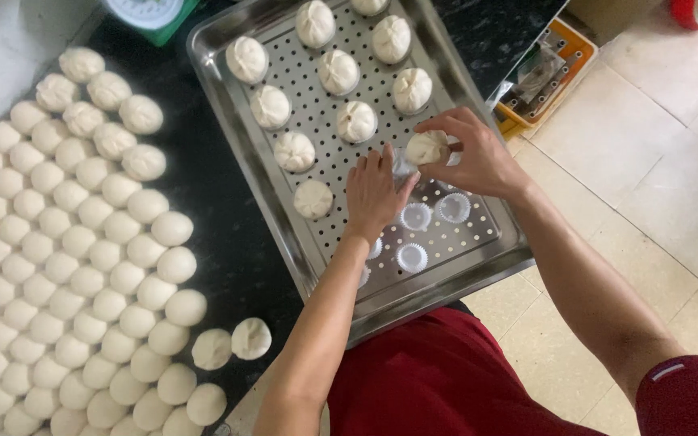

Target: Arrange raw buns onto a steaming tray with paper liners.

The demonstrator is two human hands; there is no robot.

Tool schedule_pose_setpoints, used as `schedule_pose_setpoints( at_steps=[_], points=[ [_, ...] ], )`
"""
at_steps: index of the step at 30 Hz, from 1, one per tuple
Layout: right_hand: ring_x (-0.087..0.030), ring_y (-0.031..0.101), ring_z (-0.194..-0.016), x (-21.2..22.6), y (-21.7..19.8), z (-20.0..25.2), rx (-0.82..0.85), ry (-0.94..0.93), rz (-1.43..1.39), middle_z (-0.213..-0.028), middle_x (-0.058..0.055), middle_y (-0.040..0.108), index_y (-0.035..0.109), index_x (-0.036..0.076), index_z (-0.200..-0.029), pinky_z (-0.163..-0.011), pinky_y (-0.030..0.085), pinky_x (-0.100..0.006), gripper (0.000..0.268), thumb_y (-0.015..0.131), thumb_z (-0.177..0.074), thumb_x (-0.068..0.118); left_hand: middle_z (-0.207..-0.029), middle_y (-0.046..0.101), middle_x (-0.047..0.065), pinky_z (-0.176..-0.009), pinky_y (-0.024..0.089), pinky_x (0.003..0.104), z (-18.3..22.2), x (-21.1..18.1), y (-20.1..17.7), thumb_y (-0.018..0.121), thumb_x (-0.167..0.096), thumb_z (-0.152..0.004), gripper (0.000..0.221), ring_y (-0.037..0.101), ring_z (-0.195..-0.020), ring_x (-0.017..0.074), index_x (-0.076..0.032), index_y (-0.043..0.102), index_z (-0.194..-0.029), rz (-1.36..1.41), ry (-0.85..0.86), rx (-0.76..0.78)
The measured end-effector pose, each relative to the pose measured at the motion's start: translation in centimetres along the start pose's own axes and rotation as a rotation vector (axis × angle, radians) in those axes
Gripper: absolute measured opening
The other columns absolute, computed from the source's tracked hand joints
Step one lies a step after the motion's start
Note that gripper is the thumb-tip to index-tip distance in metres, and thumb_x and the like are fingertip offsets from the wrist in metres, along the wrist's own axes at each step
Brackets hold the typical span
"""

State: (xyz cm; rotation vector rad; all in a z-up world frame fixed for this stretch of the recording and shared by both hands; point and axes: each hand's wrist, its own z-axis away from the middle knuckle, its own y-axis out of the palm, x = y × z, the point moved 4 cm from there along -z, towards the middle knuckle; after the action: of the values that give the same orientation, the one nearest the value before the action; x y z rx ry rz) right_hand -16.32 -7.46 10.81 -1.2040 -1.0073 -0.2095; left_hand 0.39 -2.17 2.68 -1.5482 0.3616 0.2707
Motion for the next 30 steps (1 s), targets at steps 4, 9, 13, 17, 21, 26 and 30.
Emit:
schedule_pose_setpoints(
  at_steps=[4,9,13,17,21,26,30],
  points=[
    [-0.03,0.067,-0.117,1.3,1.2,-0.1,-0.01,-0.039,0.028,-0.133,-0.015,0.055,0.069,0.009,-0.129,-0.088,0.063,-0.039,0.055,0.087,-0.078,0.02,-0.11,0.064,0.016,-0.085,0.052,0.046,1.6,0.0,-2.5,0.065,-0.047,-0.091,0.069,0.063,-0.099,0.0308,0.001,0.055,-0.14,0.036,-0.016,-0.071],
    [-0.033,0.066,-0.118,1.4,3.3,-0.4,-0.013,-0.13,0.122,-0.131,-0.016,0.056,0.07,0.011,-0.129,-0.094,0.061,-0.04,0.055,0.088,-0.078,0.017,-0.11,0.066,0.019,-0.08,0.055,0.047,5.0,0.6,-4.3,0.068,-0.03,-0.084,0.063,0.066,-0.095,0.0333,0.006,0.059,-0.135,0.174,-0.001,-0.228],
    [-0.034,0.063,-0.121,1.0,5.1,-0.6,0.045,-0.093,0.178,-0.132,-0.017,0.055,0.071,0.011,-0.129,-0.101,0.056,-0.042,0.056,0.087,-0.075,0.014,-0.101,0.07,0.015,-0.076,0.058,0.04,8.1,1.5,-4.8,0.066,-0.019,-0.095,0.043,0.071,-0.084,0.0276,0.004,0.065,-0.13,0.31,-0.06,-0.221],
    [-0.037,0.06,-0.122,2.4,5.7,-0.7,0.085,-0.008,0.225,-0.13,-0.016,0.056,0.072,0.014,-0.128,-0.105,0.05,-0.047,0.061,0.086,-0.068,0.014,-0.1,0.072,0.016,-0.073,0.059,0.037,10.7,3.8,-4.5,0.067,-0.018,-0.096,0.032,0.071,-0.081,0.0245,0.004,0.071,-0.118,0.263,-0.116,-0.214],
    [-0.034,0.061,-0.121,3.1,7.3,-1.6,0.096,-0.057,0.136,-0.133,-0.016,0.055,0.07,0.013,-0.129,-0.104,0.052,-0.044,0.058,0.083,-0.072,0.017,-0.096,0.073,0.013,-0.074,0.059,0.038,12.7,4.4,-6.5,0.067,-0.018,-0.097,0.026,0.072,-0.082,0.025,0.001,0.074,-0.113,0.227,-0.101,-0.266],
    [-0.034,0.062,-0.119,3.9,7.9,-2.3,0.074,-0.147,0.12,-0.129,-0.015,0.059,0.071,0.011,-0.127,-0.105,0.052,-0.044,0.056,0.084,-0.073,0.015,-0.09,0.073,0.011,-0.074,0.059,0.04,13.8,5.5,-6.0,0.07,-0.019,-0.094,0.023,0.072,-0.08,0.0287,-0.002,0.077,-0.107,0.185,-0.098,-0.238],
    [-0.034,0.062,-0.119,4.2,8.3,-2.4,0.078,-0.125,0.099,-0.13,-0.016,0.058,0.071,0.012,-0.127,-0.106,0.052,-0.044,0.056,0.084,-0.073,0.016,-0.094,0.073,0.011,-0.071,0.059,0.037,14.0,6.4,-4.6,0.067,-0.021,-0.098,0.025,0.072,-0.076,0.0242,0.0,0.074,-0.111,0.222,-0.145,-0.103]
  ],
)
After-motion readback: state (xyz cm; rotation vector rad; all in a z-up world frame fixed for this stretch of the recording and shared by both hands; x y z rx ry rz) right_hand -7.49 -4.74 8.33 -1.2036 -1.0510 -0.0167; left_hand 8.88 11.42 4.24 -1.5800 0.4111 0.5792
